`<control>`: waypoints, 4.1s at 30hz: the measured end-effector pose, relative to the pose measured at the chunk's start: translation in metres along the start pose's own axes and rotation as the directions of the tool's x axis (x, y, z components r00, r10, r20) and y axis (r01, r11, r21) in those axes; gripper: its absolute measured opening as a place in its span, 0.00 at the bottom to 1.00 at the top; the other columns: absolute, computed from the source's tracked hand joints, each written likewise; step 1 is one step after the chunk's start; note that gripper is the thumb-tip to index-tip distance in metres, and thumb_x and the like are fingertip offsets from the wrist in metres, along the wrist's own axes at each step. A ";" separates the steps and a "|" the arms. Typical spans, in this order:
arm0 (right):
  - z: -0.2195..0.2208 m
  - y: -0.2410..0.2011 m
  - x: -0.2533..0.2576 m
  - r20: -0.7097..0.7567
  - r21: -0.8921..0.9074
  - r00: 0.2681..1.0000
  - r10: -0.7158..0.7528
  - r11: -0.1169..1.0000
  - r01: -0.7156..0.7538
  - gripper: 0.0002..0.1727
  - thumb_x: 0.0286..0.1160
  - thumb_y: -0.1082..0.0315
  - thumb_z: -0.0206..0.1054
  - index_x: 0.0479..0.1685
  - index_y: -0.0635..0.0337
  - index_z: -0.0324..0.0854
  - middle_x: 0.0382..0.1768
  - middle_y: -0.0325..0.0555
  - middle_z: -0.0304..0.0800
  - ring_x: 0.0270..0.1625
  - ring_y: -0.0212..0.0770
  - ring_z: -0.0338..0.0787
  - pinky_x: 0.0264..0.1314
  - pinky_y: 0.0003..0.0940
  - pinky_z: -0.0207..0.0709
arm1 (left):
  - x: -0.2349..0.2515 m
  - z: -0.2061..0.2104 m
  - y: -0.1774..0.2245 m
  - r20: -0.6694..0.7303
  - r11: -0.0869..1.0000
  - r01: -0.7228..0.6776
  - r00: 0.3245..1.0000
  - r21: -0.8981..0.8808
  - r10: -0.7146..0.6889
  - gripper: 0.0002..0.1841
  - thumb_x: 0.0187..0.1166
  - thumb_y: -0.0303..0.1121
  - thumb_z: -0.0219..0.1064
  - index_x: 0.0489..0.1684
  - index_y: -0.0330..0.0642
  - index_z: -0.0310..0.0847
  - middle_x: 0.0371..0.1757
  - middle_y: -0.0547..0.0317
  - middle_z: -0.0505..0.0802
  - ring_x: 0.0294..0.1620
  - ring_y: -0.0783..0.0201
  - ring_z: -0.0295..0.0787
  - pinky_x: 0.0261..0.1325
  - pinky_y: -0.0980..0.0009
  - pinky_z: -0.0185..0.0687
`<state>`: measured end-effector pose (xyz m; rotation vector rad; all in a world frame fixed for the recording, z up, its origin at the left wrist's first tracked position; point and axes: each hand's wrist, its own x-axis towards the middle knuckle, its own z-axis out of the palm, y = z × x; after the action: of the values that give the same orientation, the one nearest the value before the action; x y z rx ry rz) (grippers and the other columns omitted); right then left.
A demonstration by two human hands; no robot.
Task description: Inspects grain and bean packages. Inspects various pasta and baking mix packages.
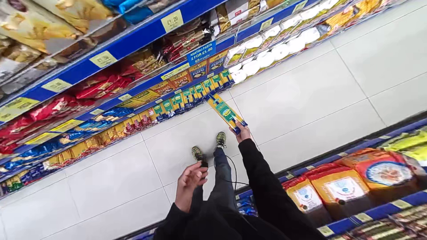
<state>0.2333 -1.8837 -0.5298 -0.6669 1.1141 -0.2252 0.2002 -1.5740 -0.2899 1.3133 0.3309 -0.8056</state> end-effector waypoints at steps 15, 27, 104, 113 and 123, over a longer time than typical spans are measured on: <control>0.037 0.058 0.240 -0.017 0.166 1.000 -0.019 0.986 0.021 0.26 0.84 0.67 0.65 0.78 0.58 0.64 0.62 0.55 0.84 0.58 0.50 0.91 0.58 0.48 0.89 | 0.070 0.020 -0.101 -0.084 0.987 0.159 0.983 -0.032 -0.161 0.21 0.86 0.29 0.61 0.75 0.30 0.73 0.64 0.38 0.91 0.61 0.43 0.93 0.62 0.49 0.91; 0.096 0.056 0.324 0.036 0.254 0.994 0.105 0.961 -0.111 0.23 0.87 0.65 0.59 0.79 0.57 0.65 0.65 0.56 0.83 0.59 0.50 0.90 0.57 0.45 0.89 | 0.097 0.030 -0.112 -0.178 0.924 0.367 0.907 -0.106 -0.381 0.20 0.88 0.28 0.58 0.75 0.30 0.72 0.64 0.38 0.91 0.62 0.42 0.92 0.61 0.47 0.91; -0.111 -0.225 -0.206 0.529 -0.567 0.820 -0.219 0.629 0.533 0.19 0.85 0.63 0.62 0.63 0.68 0.83 0.48 0.49 0.96 0.45 0.41 0.97 0.45 0.37 0.93 | 0.141 0.193 -0.048 0.007 0.955 0.168 0.985 0.244 -0.175 0.20 0.90 0.30 0.58 0.75 0.28 0.71 0.62 0.34 0.89 0.57 0.48 0.93 0.59 0.54 0.90; -0.045 -0.208 -0.099 0.520 -0.407 0.815 -0.255 0.765 0.499 0.20 0.79 0.67 0.68 0.65 0.71 0.80 0.50 0.50 0.96 0.46 0.44 0.97 0.45 0.38 0.93 | 0.358 0.157 -0.071 -0.164 0.958 0.132 0.982 0.254 -0.091 0.19 0.88 0.26 0.59 0.74 0.25 0.73 0.62 0.32 0.88 0.58 0.46 0.92 0.59 0.53 0.90; 0.007 -0.196 0.011 0.527 -0.317 0.788 -0.318 0.787 0.529 0.22 0.80 0.63 0.70 0.67 0.69 0.79 0.54 0.51 0.95 0.50 0.46 0.96 0.48 0.38 0.93 | 0.555 0.150 -0.117 -0.350 0.953 0.291 0.887 -0.087 -0.302 0.34 0.84 0.36 0.69 0.84 0.26 0.57 0.78 0.29 0.75 0.70 0.43 0.82 0.69 0.54 0.82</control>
<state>0.2753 -2.0408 -0.4190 -1.3345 0.5384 -0.1930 0.4713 -1.9059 -0.6901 1.3977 0.8524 -0.8056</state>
